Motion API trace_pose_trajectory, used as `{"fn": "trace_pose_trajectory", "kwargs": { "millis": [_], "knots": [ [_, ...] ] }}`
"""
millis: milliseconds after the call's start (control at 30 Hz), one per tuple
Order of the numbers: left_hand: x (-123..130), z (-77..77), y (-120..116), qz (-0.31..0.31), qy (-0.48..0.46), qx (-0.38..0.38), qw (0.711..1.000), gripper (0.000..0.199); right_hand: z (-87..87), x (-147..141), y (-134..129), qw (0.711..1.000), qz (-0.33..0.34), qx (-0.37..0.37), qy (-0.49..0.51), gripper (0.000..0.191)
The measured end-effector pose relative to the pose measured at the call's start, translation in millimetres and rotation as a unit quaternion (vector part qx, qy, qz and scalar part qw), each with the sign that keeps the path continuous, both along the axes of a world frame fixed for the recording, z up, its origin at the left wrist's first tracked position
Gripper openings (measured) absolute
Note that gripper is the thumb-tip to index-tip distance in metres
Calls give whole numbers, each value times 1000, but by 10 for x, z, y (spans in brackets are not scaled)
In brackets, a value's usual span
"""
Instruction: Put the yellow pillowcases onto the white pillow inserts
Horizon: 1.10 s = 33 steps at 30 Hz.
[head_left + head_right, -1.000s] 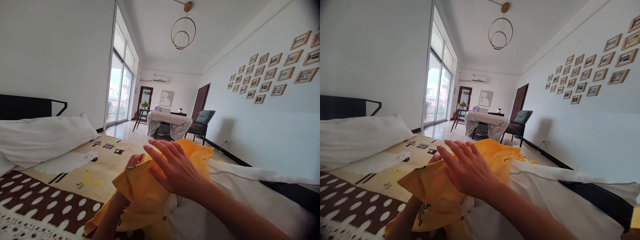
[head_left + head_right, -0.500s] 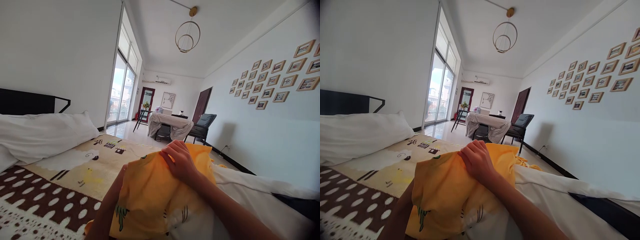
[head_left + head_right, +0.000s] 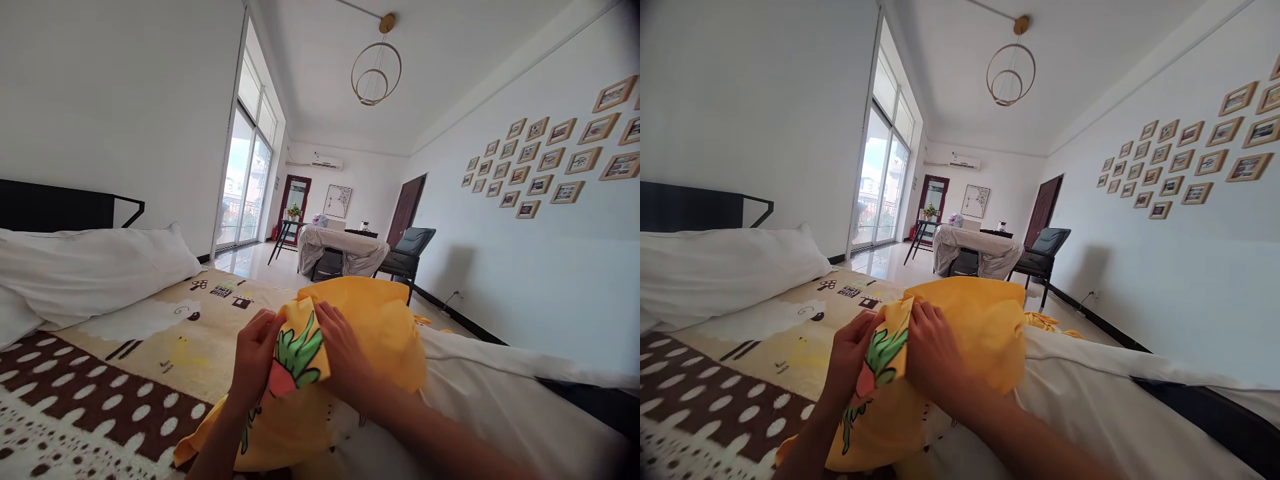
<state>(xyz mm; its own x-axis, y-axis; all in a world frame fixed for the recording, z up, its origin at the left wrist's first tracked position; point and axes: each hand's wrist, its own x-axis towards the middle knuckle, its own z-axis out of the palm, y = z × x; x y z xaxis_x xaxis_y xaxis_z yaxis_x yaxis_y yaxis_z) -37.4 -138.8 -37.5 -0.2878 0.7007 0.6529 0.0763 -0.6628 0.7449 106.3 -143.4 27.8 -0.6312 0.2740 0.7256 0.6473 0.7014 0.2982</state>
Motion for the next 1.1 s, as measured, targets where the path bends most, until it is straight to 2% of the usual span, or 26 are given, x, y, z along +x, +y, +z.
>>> {"fn": "trace_pose_trajectory", "kwargs": {
  "millis": [100,167,300,400,567,667,800,933,967,1000,1067,1100],
  "knots": [
    [33,77,-16,-48,29,10,998,33,39,91,104,993,106,-46,28,4],
    [21,101,-35,-55,60,13,997,32,53,135,132,982,153,-87,62,12],
    [-74,131,-62,-60,119,21,991,30,42,164,177,973,164,-141,82,29],
    [-179,127,-66,-75,126,26,989,32,5,165,220,977,161,-120,69,30],
    [-326,92,-53,-84,85,20,993,36,-67,163,265,982,187,-31,25,28],
    [-366,92,-46,-96,65,21,993,34,-69,177,237,981,192,-7,-18,24],
    [-350,93,-30,-75,33,41,996,28,-48,196,119,977,194,23,-81,23],
    [-237,81,50,-97,49,61,992,24,-64,195,-16,971,207,33,-117,20],
    [-195,74,81,-71,63,60,994,21,-78,193,-33,972,204,37,-107,19],
    [-153,63,111,-14,69,58,996,18,-97,191,-39,975,197,43,-93,18],
    [-83,25,158,147,58,57,986,20,-136,188,-20,981,179,54,-56,17],
    [-66,-4,171,206,53,58,975,21,-153,186,2,983,170,59,-37,17]
  ]
}}
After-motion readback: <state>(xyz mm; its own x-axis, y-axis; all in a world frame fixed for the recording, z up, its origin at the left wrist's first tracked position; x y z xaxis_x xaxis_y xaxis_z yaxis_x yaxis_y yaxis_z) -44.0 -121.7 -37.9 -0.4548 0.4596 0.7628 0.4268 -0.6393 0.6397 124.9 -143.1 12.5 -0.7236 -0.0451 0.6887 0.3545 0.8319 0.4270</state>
